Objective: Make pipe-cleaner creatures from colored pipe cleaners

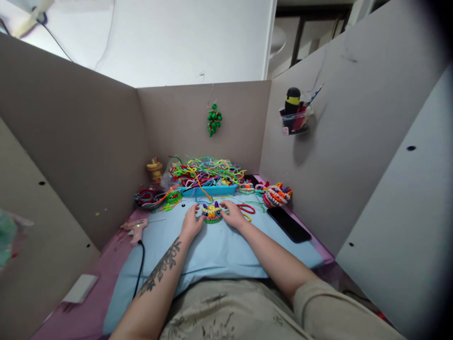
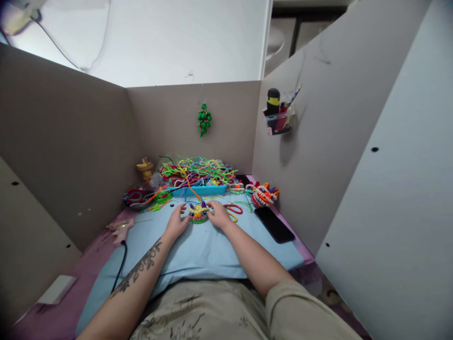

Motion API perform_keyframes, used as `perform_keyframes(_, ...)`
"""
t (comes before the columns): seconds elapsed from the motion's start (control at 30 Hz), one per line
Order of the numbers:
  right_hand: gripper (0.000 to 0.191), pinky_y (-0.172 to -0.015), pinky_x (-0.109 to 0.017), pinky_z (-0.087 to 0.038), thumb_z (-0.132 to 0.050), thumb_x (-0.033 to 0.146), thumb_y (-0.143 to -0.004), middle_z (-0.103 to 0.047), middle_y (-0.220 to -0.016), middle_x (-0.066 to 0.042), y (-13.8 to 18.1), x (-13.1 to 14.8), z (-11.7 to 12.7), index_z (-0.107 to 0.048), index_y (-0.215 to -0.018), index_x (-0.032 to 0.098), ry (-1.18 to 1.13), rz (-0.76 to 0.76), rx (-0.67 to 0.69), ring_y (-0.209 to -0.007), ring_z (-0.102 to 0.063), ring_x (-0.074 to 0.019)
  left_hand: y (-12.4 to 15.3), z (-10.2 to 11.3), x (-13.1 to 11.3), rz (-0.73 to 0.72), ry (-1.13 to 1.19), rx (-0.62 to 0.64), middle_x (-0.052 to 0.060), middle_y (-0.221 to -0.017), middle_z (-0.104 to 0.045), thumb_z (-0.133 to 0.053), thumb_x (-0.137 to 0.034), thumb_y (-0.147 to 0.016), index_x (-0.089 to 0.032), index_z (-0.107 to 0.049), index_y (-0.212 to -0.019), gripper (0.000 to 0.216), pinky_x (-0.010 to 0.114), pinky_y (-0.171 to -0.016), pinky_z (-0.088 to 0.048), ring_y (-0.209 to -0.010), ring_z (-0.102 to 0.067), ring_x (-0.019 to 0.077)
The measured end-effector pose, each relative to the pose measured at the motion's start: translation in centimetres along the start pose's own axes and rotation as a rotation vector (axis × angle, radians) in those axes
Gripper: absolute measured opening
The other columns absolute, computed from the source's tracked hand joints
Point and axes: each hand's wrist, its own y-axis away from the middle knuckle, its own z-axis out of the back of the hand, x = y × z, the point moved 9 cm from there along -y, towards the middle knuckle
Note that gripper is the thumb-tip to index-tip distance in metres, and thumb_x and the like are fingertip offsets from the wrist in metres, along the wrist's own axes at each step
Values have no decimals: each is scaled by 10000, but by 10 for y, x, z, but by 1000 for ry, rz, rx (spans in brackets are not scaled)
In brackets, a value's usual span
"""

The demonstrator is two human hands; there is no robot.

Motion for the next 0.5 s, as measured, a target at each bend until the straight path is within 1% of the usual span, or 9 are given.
perform_keyframes(0.07, 429, -896, -357, -381, -475, 65, -694, -553, -1041, -68, 0, 3, -1, -543, -1097, 194, 3, 32, 2, -987, -477, -199, 1, 1, -10, -82, -19, 0, 106, -1207, -508, -517, -208, -747, -194, -408, -1273, 537, 382, -942, -389, -1092, -489, 225)
perform_keyframes(0.13, 563, -956, -376, -341, -438, 3, -661, -503, -1152, -68, 0, 3, -5, -520, -1170, 228, 21, 48, 24, -1086, -427, -202, 2, -1, -18, -145, -49, 24, 93, -1282, -454, -491, -158, -746, -230, -401, -1296, 562, 404, -993, -343, -1182, -419, 231)
perform_keyframes(0.23, 695, -990, -386, -313, -414, -54, -609, -424, -1249, -66, 0, -2, -17, -505, -1217, 272, 64, 18, 90, -1161, -373, -210, 4, -8, -20, -175, -82, 68, 92, -1330, -405, -482, -101, -717, -243, -392, -1315, 621, 428, -1009, -323, -1224, -374, 243)
perform_keyframes(0.37, 731, -996, -388, -312, -421, -54, -615, -391, -1273, -68, 1, -8, -28, -472, -1255, 295, 95, -13, 147, -1185, -353, -217, 6, -11, -19, -188, -83, 83, 104, -1331, -398, -482, -82, -701, -236, -396, -1317, 640, 439, -1011, -316, -1219, -378, 252)
perform_keyframes(0.5, 730, -997, -384, -310, -423, -55, -616, -407, -1265, -65, 1, -4, -30, -470, -1256, 294, 97, 11, 162, -1181, -351, -216, 7, -13, -20, -198, -75, 100, 116, -1329, -398, -480, -70, -683, -222, -406, -1311, 651, 448, -1016, -302, -1218, -376, 259)
